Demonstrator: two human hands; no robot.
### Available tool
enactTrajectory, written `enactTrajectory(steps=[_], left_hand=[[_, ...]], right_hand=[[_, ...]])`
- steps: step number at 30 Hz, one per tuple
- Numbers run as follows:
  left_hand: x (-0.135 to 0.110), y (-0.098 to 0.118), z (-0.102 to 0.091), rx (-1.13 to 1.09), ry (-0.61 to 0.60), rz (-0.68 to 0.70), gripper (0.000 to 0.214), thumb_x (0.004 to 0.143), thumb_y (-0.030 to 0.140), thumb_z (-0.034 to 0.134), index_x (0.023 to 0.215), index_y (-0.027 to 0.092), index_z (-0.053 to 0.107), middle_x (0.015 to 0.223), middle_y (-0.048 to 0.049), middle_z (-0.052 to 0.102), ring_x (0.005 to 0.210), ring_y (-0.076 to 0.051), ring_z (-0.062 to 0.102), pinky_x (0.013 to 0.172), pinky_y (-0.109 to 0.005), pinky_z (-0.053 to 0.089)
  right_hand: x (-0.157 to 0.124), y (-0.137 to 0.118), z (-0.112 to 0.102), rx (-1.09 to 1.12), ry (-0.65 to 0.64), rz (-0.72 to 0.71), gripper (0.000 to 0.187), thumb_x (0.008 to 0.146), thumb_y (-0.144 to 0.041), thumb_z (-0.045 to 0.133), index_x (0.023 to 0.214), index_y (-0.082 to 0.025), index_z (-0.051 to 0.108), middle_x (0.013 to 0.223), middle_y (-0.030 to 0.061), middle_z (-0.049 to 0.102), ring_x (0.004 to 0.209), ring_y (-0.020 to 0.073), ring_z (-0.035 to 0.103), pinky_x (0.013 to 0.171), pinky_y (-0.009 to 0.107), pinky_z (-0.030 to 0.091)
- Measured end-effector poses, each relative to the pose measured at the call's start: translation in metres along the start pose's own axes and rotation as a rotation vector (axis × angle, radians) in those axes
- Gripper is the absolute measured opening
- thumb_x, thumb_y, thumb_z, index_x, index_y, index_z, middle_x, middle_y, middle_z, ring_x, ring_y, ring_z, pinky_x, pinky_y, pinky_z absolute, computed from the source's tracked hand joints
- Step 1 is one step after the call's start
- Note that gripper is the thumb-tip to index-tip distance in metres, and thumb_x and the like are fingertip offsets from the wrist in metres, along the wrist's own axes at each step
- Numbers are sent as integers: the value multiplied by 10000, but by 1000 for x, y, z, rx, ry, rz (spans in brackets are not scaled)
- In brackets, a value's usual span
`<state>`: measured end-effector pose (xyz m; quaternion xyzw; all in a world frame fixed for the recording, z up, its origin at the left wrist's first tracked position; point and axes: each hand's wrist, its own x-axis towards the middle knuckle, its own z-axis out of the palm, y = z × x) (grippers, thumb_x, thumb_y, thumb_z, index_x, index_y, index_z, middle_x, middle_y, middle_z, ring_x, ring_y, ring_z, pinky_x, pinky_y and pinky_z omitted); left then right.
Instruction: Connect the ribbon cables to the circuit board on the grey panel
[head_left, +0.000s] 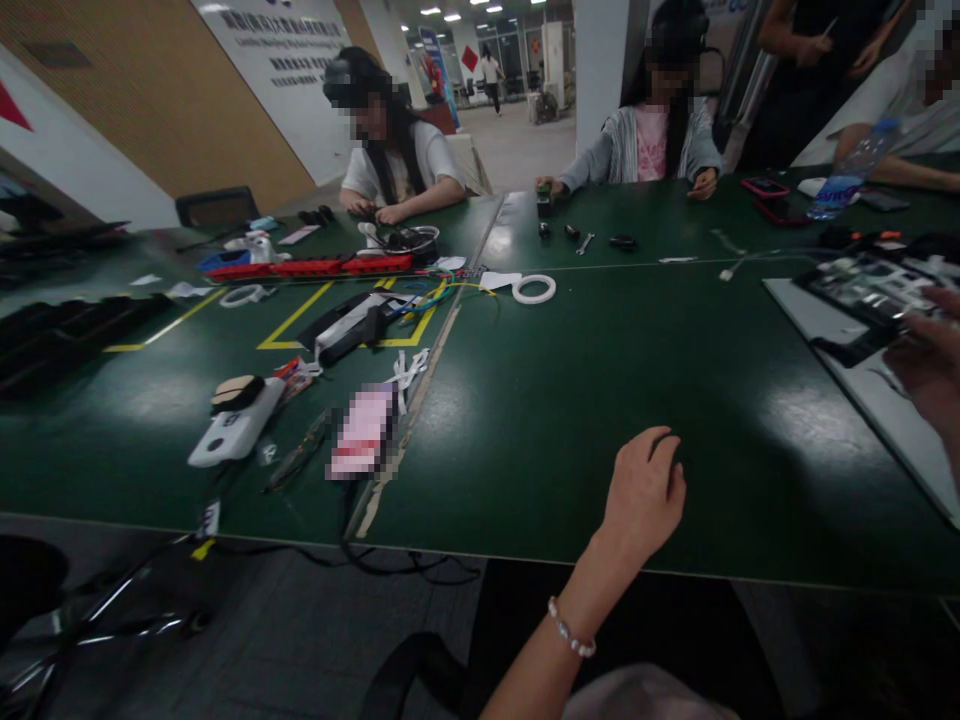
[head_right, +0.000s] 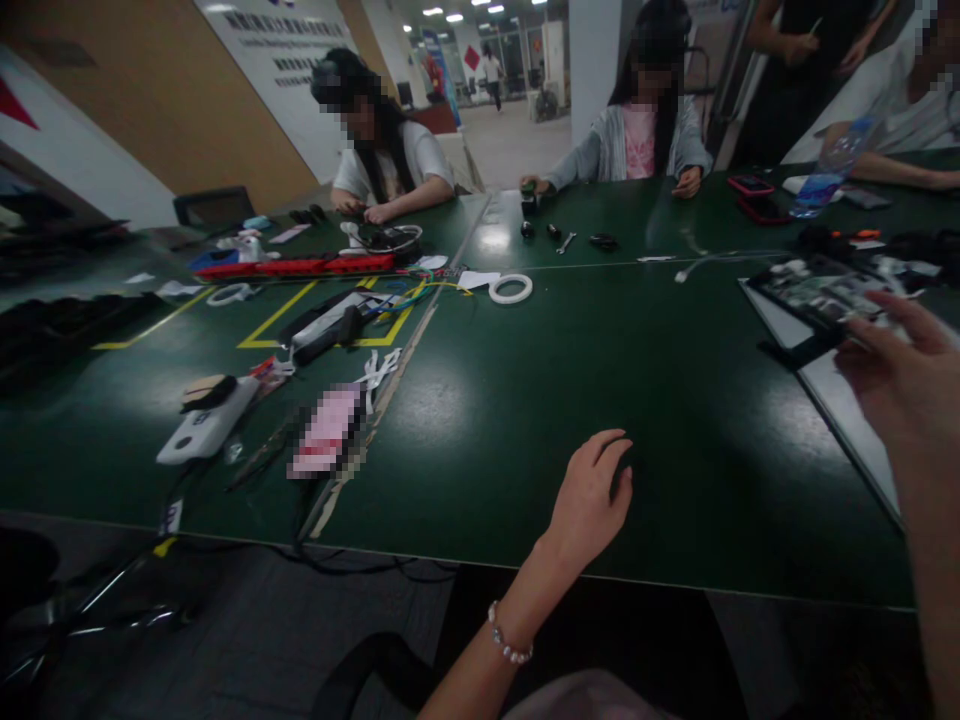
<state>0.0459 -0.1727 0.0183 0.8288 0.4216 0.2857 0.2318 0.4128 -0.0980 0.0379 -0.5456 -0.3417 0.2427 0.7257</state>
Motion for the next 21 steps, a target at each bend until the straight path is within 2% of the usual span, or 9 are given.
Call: enactTrajectory(steps=[2,5,9,13,18,21], left_hand=[[0,0,1,-2,3,8,345,950,200,423,1294,183,438,1374,-86,477,1288,-207,463,1038,-427,476],[1,-1,3,0,31,9,326,931,185,447,1256,164,476,1342,-90,500,1249,-205,493,1043,-398,467],[2,-2,5,-7,69,16,308,919,169,448,1223,162,499,1313,-90,518,1211,-205,513,1028,-391,470],[2,-3,7,-15,97,26,296,914,157,440,1200,157,515,1294,-92,527,1203,-208,513,1033,-394,459],[3,-4,9,-19,119,32,297,903,141,443,1186,157,527,1281,-95,539,1187,-214,524,1026,-402,461],[3,-4,9,-14,108,36,290,903,148,449,1180,156,534,1287,-99,537,1191,-217,524,1024,-404,463]], right_hand=[[-33,1,25,6,-138,182,575,585,-216,828,1139,-286,687,1123,114,643,803,149,630,652,300,470],[-72,11,56,-31,-280,353,563,575,-274,829,1114,-267,666,1002,65,668,811,159,629,662,267,513],[-100,22,82,-64,-451,506,570,603,-303,825,1123,-256,597,924,30,680,811,145,631,665,203,516],[-111,26,96,-84,-524,541,549,626,-340,819,1112,-250,579,911,22,680,800,139,636,653,183,512],[-116,34,100,-180,-646,546,650,678,-404,789,1252,-265,517,967,39,680,838,147,644,676,194,522],[-118,42,99,-212,-639,524,726,677,-416,786,1312,-273,465,1019,50,676,888,170,651,731,234,542]])
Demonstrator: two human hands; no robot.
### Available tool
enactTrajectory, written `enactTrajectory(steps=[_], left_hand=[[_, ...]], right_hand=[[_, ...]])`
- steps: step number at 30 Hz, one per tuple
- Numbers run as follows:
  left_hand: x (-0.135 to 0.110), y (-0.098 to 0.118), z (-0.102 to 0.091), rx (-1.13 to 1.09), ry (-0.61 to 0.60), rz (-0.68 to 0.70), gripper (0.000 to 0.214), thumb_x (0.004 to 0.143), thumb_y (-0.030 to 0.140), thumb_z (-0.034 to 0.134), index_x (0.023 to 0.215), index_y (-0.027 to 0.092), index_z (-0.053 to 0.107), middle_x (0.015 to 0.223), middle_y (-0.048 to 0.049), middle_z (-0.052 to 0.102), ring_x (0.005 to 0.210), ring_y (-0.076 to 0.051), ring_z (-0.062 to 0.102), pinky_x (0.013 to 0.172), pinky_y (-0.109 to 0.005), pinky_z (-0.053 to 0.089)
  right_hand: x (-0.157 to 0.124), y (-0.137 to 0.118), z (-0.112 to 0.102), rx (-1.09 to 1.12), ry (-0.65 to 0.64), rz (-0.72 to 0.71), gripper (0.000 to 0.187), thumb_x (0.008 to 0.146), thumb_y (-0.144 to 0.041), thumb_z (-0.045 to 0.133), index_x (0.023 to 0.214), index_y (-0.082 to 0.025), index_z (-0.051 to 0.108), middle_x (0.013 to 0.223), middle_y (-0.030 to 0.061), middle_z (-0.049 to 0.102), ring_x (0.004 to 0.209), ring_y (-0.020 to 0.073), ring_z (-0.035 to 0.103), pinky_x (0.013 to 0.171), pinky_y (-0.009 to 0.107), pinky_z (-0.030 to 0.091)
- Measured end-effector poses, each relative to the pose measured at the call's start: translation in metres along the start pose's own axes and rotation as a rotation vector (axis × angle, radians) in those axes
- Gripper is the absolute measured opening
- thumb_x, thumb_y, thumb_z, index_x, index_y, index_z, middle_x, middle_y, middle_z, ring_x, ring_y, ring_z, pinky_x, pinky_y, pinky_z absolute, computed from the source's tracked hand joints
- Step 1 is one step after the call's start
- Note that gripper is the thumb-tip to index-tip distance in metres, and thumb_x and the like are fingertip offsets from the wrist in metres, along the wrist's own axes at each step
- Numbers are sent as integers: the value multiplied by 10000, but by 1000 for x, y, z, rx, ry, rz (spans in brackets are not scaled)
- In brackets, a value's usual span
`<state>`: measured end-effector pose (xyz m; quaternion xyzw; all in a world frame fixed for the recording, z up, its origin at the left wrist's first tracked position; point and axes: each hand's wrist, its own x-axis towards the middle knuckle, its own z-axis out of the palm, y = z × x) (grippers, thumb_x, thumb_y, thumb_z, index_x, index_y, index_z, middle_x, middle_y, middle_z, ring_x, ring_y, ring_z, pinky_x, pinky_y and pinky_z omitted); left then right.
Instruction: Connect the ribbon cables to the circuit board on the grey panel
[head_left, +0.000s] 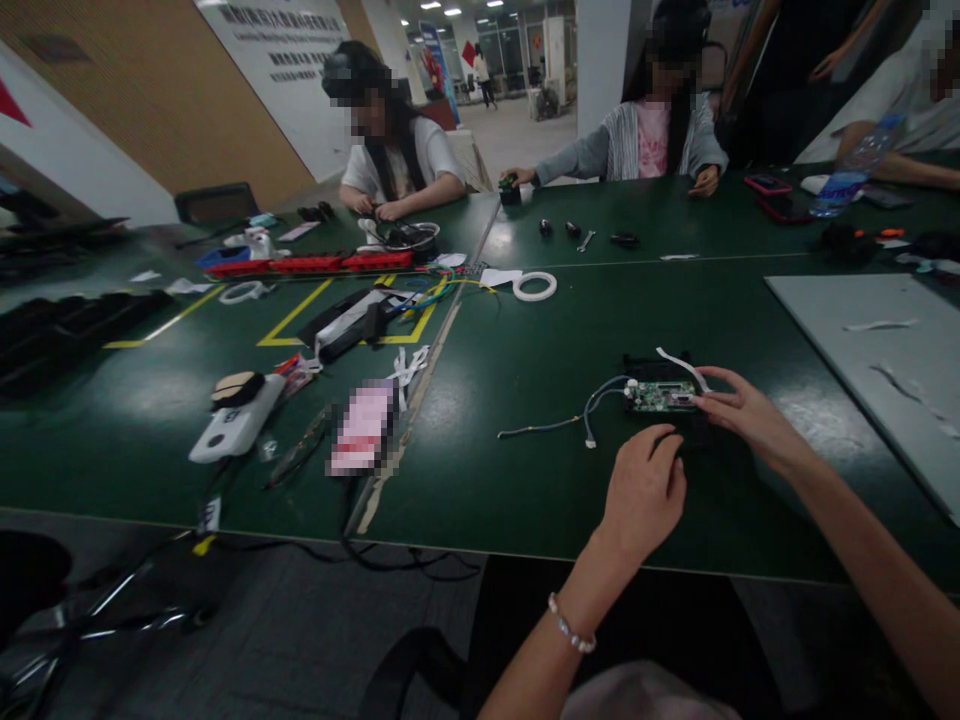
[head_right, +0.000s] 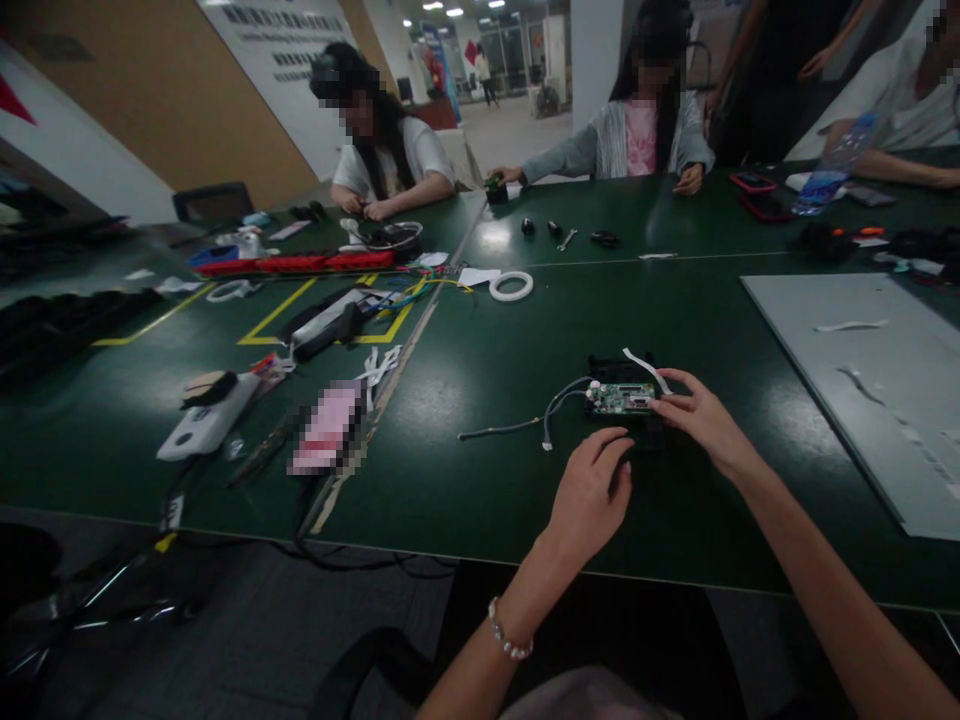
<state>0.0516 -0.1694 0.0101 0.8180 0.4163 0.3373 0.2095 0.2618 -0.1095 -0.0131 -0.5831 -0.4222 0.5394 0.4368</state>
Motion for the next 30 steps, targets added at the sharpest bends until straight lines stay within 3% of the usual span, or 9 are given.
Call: enactTrajectory(steps=[5,12,16,20,27,30], left_hand=[[-1,0,-1,4,-24,-10,286,916,154,433,1182,157,536,1300,-102,527,1212,-220,507,1031,-412,456],[0,2,-5,12,-53,-10,272,924,162,429,1171,154,542,1310,-104,520,1225,-221,500,1017,-411,471],[0,2,-6,10,-52,1,268,924,160,429,1167,167,541,1313,-103,521,1225,-226,508,1005,-436,482],[-1,2,-6,27,-56,3,265,925,158,435,1168,168,540,1317,-99,519,1237,-219,500,1009,-428,481],[0,1,-4,44,-62,7,240,919,155,441,1125,155,562,1306,-101,521,1229,-217,501,1018,-411,468],[2,1,-4,48,-87,25,233,923,159,439,1116,152,570,1292,-101,528,1216,-213,510,1012,-405,470]], right_hand=[[1,7,1,-94,114,-38,789,670,-445,773,1351,-276,413,1045,61,676,912,207,663,797,317,554],[1,-1,-10,-646,241,-185,563,756,-513,664,1244,-259,543,913,43,701,774,219,677,743,348,526],[7,-5,-24,-824,260,-267,462,797,-532,603,1154,-239,605,839,41,699,748,221,666,723,345,491],[24,-6,-36,-883,351,-351,398,843,-524,516,1036,-205,655,929,70,683,823,211,644,748,330,471],[64,7,-42,-1012,151,-314,467,847,-570,438,844,-180,695,858,94,654,837,232,599,710,332,433],[69,9,-42,-1004,142,-287,469,817,-595,470,804,-184,696,829,86,638,784,218,589,680,323,419]])
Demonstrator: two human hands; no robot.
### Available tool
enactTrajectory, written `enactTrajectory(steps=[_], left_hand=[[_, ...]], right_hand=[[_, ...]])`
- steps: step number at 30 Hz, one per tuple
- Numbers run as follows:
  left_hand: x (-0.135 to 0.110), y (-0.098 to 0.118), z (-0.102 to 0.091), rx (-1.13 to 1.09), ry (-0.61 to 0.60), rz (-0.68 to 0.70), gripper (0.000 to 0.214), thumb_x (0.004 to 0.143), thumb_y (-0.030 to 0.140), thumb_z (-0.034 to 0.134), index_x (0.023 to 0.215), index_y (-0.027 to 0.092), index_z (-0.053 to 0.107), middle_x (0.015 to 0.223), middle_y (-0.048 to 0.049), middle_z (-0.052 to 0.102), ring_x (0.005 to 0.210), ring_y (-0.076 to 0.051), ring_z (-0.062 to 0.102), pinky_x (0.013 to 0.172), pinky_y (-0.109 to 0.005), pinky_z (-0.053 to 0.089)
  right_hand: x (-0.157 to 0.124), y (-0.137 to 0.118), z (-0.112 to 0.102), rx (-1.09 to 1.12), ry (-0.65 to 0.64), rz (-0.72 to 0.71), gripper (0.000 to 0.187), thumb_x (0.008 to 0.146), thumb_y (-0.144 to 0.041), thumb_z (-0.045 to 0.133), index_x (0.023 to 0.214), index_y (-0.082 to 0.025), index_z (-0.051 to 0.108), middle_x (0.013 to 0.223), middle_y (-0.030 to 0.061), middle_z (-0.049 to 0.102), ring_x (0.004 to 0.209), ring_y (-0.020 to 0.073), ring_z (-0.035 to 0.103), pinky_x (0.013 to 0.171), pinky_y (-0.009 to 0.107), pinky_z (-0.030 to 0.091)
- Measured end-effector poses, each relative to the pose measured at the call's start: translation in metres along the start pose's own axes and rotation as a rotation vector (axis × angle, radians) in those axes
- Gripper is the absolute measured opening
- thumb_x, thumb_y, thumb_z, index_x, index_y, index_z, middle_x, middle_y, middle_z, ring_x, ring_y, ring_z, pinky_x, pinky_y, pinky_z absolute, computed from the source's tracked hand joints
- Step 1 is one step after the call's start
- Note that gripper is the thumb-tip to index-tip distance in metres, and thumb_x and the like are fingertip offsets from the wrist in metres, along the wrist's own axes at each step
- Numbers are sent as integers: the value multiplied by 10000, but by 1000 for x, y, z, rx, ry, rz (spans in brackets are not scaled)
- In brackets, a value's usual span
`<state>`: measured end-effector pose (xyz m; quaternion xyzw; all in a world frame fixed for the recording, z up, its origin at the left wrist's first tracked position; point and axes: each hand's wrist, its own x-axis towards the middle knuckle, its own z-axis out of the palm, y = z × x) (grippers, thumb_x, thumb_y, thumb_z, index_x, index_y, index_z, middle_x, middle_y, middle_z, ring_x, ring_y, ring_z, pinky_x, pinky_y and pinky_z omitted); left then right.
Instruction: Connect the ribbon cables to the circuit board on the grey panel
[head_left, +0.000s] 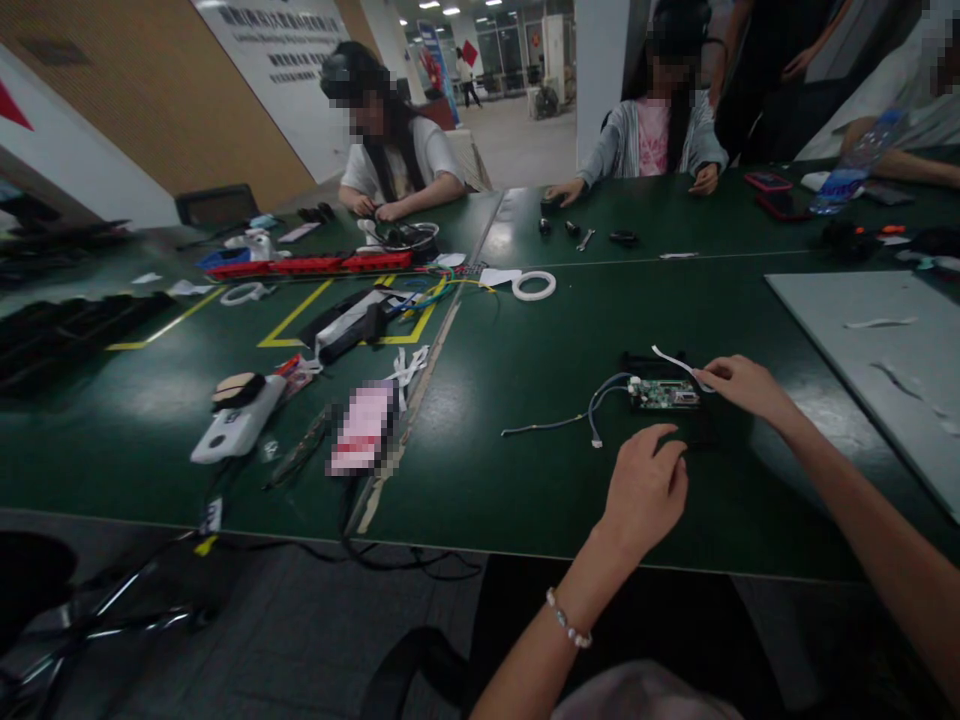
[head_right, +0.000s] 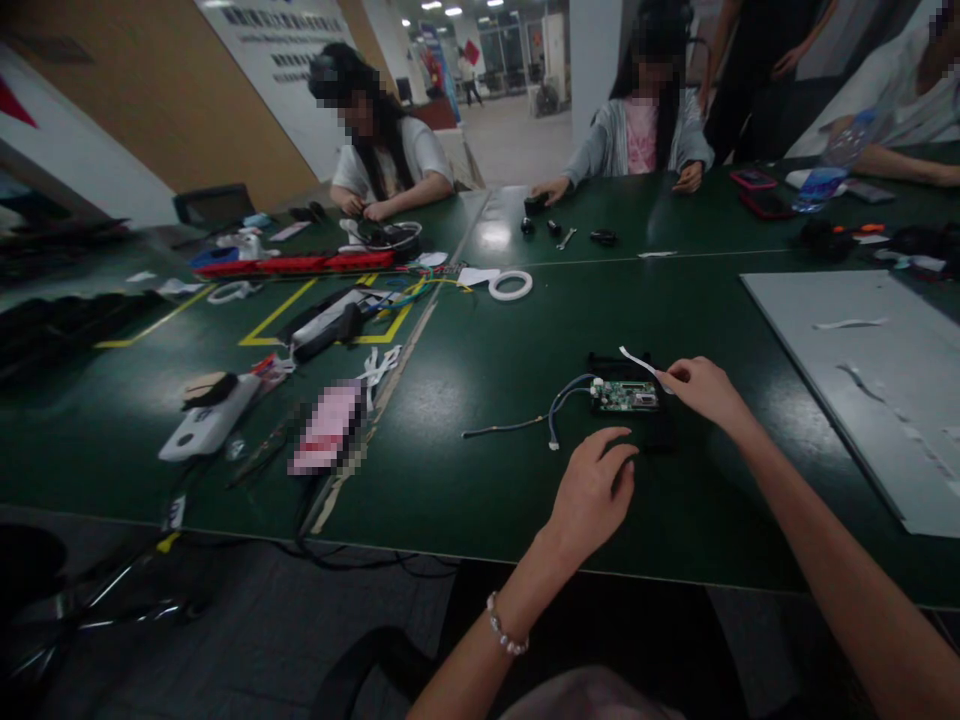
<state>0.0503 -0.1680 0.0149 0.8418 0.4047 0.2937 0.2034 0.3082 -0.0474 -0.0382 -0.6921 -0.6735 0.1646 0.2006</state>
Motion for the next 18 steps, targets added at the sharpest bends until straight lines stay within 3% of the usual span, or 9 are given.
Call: enactTrajectory(steps=[3,7,13,18], left_hand=[[12,2,-8,38,-26,48,218,916,162,459,1100,148,575,1275,-102,543,1202,-216,518,1000,-408,476],[48,-4,-27,100,-40,120,213,920,161,445,1085,147,578,1223,-91,566,1135,-209,547,967,-402,487],[106,-53,-29,186,-65,-32,240,931,198,426,1110,128,569,1172,-108,577,1040,-207,584,891,-380,515],[111,-89,-15,171,-99,-5,295,938,235,437,1194,142,551,1309,-102,526,1154,-216,547,985,-417,466]], right_hand=[[-1,1,2,38,17,-4,412,786,-567,515,796,-197,695,830,70,629,783,210,582,700,325,417],[-5,2,5,112,71,-21,363,777,-530,534,802,-203,689,838,62,622,797,205,578,729,332,421],[-8,1,6,311,51,59,355,774,-531,572,868,-205,676,913,51,647,848,206,592,738,318,422],[-11,-5,1,534,22,126,361,753,-540,621,873,-201,643,875,36,663,831,198,597,706,294,420]])
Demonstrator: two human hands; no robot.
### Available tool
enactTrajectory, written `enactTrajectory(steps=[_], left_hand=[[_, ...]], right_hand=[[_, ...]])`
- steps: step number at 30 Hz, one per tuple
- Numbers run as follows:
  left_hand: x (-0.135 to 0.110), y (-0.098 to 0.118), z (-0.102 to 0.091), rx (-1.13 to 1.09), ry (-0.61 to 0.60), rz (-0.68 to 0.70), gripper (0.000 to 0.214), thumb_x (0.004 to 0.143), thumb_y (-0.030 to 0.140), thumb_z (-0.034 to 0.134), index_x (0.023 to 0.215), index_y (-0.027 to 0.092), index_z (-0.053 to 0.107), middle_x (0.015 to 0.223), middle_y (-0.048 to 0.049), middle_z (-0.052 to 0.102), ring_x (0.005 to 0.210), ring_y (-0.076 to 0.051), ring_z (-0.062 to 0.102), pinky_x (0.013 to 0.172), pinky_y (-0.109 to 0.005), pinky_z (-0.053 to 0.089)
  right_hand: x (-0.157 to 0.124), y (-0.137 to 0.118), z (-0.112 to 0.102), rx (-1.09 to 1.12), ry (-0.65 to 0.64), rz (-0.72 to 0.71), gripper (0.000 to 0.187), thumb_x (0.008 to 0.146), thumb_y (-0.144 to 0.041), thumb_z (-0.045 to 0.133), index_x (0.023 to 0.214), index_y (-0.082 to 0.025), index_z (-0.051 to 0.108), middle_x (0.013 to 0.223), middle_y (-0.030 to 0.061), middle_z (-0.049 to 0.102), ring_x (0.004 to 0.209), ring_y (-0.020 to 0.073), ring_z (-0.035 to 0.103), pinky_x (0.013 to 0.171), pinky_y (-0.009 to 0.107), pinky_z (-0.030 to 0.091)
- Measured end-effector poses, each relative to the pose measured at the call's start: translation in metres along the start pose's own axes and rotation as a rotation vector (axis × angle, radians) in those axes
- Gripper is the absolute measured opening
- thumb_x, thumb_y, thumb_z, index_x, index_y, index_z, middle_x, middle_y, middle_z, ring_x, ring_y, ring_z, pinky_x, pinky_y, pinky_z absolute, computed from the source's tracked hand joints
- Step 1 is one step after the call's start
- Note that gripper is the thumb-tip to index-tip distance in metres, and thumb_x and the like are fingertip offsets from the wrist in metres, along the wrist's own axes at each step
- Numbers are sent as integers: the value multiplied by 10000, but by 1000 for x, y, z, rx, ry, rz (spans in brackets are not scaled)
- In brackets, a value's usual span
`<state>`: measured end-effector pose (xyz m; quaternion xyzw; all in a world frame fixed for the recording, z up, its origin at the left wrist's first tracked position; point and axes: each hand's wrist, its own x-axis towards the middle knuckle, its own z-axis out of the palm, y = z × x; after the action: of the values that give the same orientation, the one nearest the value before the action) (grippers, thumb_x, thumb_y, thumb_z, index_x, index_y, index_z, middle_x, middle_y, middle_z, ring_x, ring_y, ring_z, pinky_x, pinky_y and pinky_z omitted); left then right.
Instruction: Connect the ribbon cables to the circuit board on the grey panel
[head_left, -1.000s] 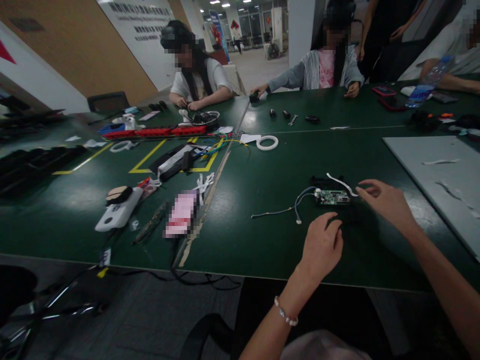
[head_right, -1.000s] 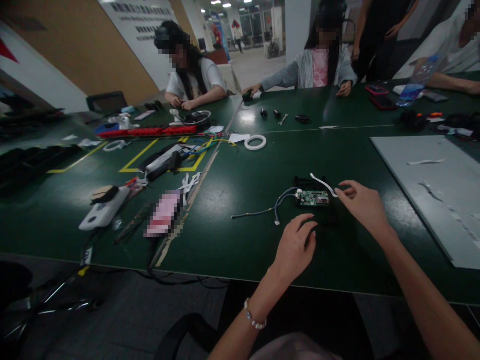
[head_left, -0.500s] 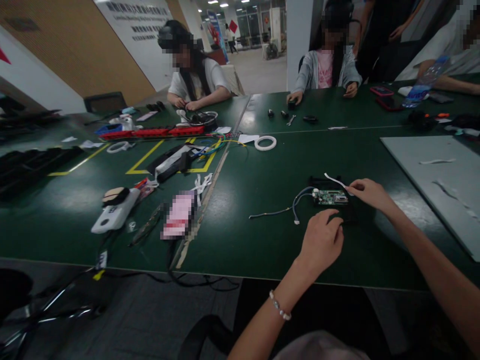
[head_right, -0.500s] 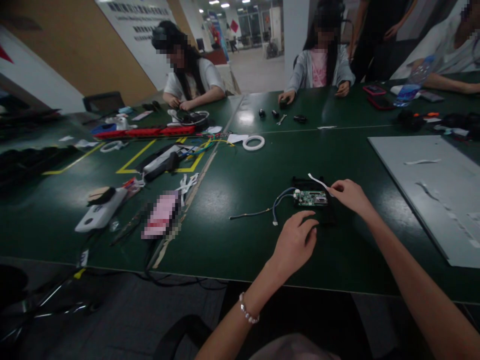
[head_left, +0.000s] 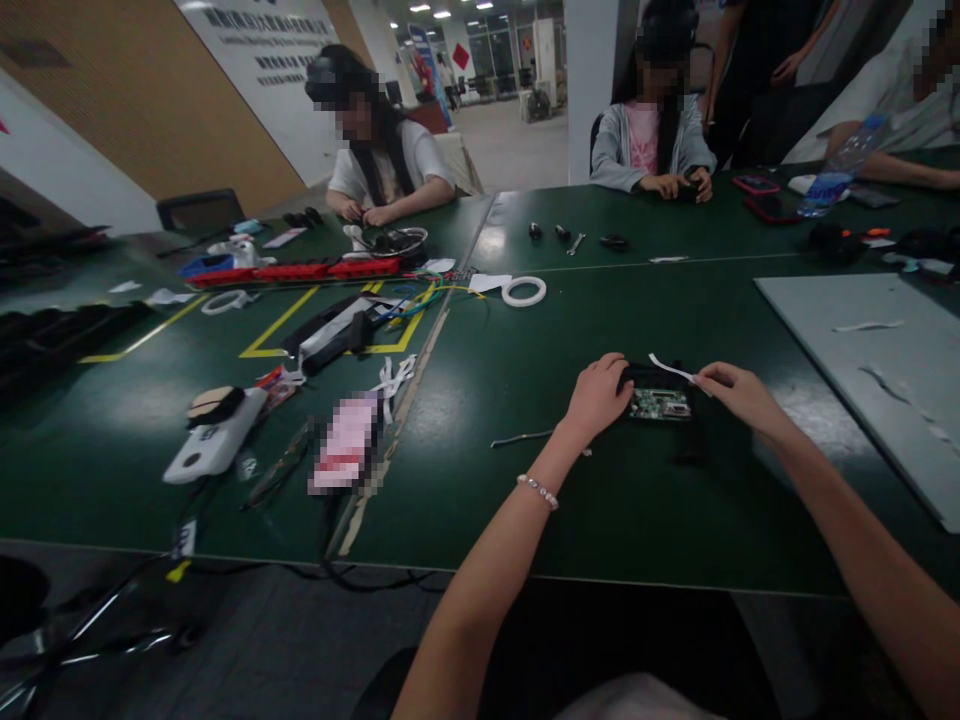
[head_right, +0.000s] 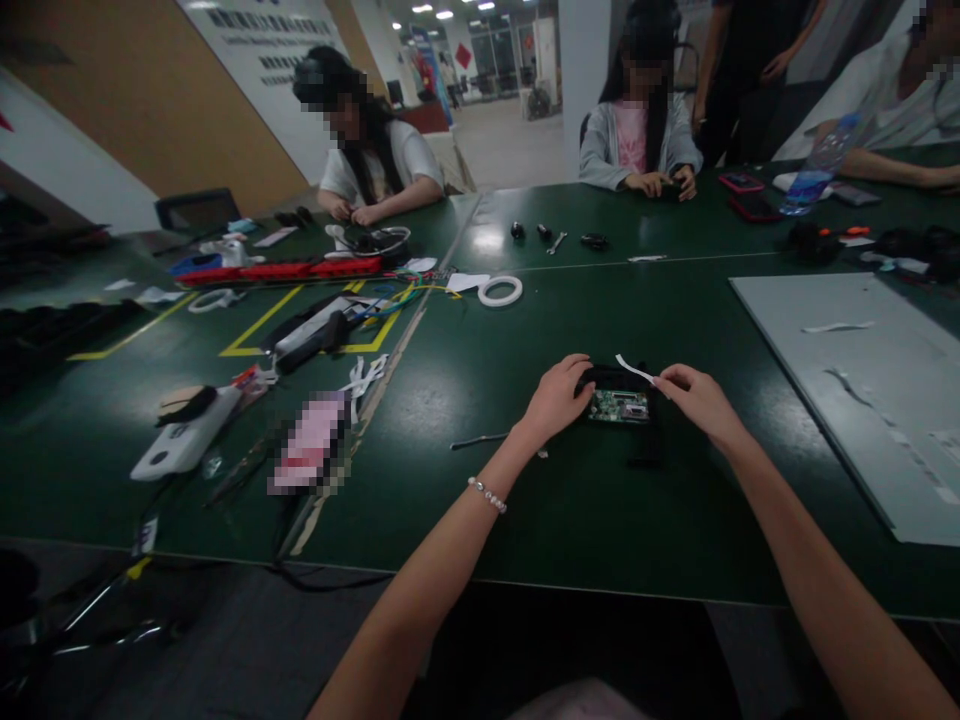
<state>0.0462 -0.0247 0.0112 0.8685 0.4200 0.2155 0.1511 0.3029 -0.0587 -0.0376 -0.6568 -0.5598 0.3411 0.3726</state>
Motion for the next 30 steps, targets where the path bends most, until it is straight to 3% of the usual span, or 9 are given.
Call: enactTrajectory(steps=[5,8,15,19,25,30], left_hand=[[-4,-7,8,35,11,24,286,946,265,426,1146,156,598,1384,-86,482,1212,-230,514,1038,-460,416],[-3,-7,9,52,16,3,284,945,269,426,1132,151,605,1385,-89,477,1191,-231,529,1029,-452,426],[-6,-4,5,55,16,-6,285,949,277,418,1134,128,575,1358,-105,477,1159,-239,540,998,-444,456],[-8,-2,4,49,35,-11,291,934,262,446,1180,124,517,1296,-106,506,1115,-229,554,967,-423,478],[-10,-1,5,64,34,-9,319,948,266,419,1237,138,469,1309,-107,489,1156,-234,532,974,-430,470],[-13,-2,6,97,45,-21,337,968,294,380,1259,155,476,1345,-98,484,1231,-237,485,1023,-445,431]], right_hand=[[-12,-26,3,309,-44,56,348,740,-518,675,872,-205,601,970,55,671,911,190,599,726,271,453],[-17,-36,4,401,-40,81,367,719,-519,705,880,-209,593,957,49,664,853,162,602,691,246,466],[-12,-17,1,246,-33,162,434,679,-541,712,883,-177,594,700,19,611,574,94,499,478,194,348],[-9,-12,-1,163,-42,208,519,669,-534,710,1025,-164,636,737,40,635,606,116,533,486,209,359],[-12,-22,-1,278,20,163,443,681,-494,713,966,-158,669,764,52,648,648,123,563,509,210,367],[-12,-25,1,148,-7,214,429,702,-486,675,978,-157,675,794,72,669,665,143,593,491,206,355]])
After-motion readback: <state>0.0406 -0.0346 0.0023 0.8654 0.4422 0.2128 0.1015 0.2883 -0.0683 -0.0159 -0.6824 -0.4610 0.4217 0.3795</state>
